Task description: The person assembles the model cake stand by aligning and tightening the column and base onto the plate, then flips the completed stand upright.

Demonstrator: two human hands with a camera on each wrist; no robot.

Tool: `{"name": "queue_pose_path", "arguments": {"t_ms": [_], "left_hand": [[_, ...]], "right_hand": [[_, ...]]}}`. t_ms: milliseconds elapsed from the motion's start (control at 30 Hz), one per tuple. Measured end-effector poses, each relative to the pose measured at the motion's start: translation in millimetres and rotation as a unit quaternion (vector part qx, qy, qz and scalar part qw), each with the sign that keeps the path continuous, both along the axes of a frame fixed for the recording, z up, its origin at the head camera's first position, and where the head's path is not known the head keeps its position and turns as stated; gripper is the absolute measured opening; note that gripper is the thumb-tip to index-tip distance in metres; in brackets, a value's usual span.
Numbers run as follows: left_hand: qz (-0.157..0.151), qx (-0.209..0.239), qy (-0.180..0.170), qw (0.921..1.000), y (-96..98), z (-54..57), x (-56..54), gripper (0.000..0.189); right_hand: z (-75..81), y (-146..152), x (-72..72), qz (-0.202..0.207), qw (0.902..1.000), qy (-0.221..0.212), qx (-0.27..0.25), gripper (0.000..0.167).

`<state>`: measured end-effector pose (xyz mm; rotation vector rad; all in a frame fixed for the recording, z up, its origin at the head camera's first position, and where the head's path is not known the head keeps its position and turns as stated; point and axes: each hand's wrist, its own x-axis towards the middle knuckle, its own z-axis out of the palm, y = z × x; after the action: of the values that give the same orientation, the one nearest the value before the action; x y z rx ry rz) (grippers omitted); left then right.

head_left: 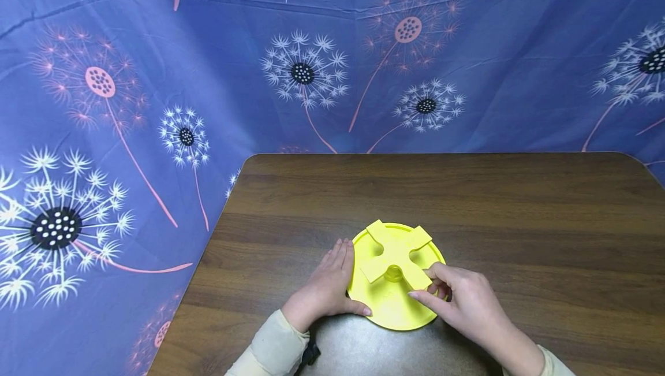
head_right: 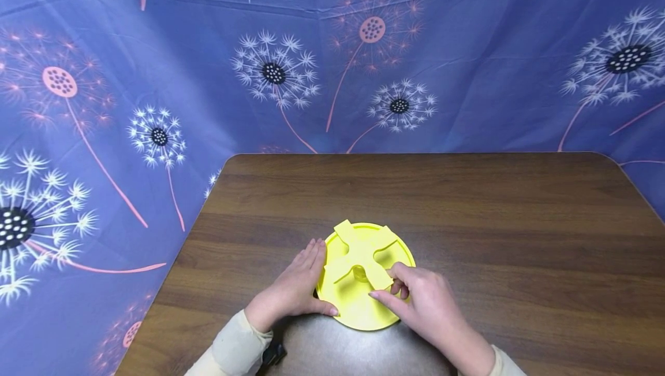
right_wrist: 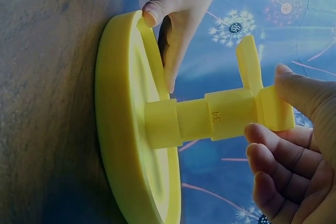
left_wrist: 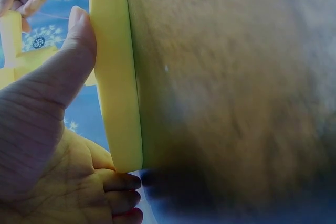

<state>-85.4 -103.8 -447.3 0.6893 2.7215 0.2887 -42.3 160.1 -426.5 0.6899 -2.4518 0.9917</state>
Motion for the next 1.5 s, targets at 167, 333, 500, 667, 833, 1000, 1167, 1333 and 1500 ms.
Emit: {"name": "queue_pose_path", "arguments": {"t_ms": [167,333,500,667,833,1000,1167,1333,1500], "left_hand": [[0.001,-0.002,-0.004,1.0,-0.6,-0.4,0.3,0.132],[0.001,-0.003,-0.003,1.0,-1.8,-1.2,-1.7,0.133],[-0.005,0.01,-0.005,0.9999,-5.3,-2.2,-2.8,0.134],[-0.012,0.037,-0.017,0.9991,-10.5,-1.4,-3.3,0.132],[-0.023,0.073,-0.031,0.9965,-16.3,-3.4,-6.7,0.13],[-0.025,0.103,-0.05,0.9931,-21.4,-5.7,-10.3,0.127],[-0.032,0.105,-0.051,0.9927,-24.0,-4.4,-12.5,0.125],[-0.042,0.095,-0.036,0.9939,-24.5,-5.7,-14.5,0.125],[-0.052,0.092,-0.011,0.9943,-25.4,-8.6,-16.1,0.122]], "right_hand": [[-2.7,2,-2.4,0.007,0.9999,0.008,-0.006,0.034],[-7.8,13,-9.2,0.038,0.9991,0.016,-0.009,0.036],[-15.7,32,-17.0,0.008,0.9995,-0.016,0.028,0.051],[-25.7,47,-21.9,-0.01,0.9911,-0.096,0.091,0.072],[-35.1,54,-24.2,0.018,0.9782,-0.171,0.116,0.098],[-40.7,58,-25.5,0.041,0.9739,-0.184,0.126,0.113],[-43.2,59,-29.9,0.062,0.9685,-0.201,0.133,0.118],[-43.9,58,-31.5,0.066,0.965,-0.207,0.147,0.12],[-45.2,56,-31.0,0.06,0.9704,-0.182,0.147,0.119]]}}
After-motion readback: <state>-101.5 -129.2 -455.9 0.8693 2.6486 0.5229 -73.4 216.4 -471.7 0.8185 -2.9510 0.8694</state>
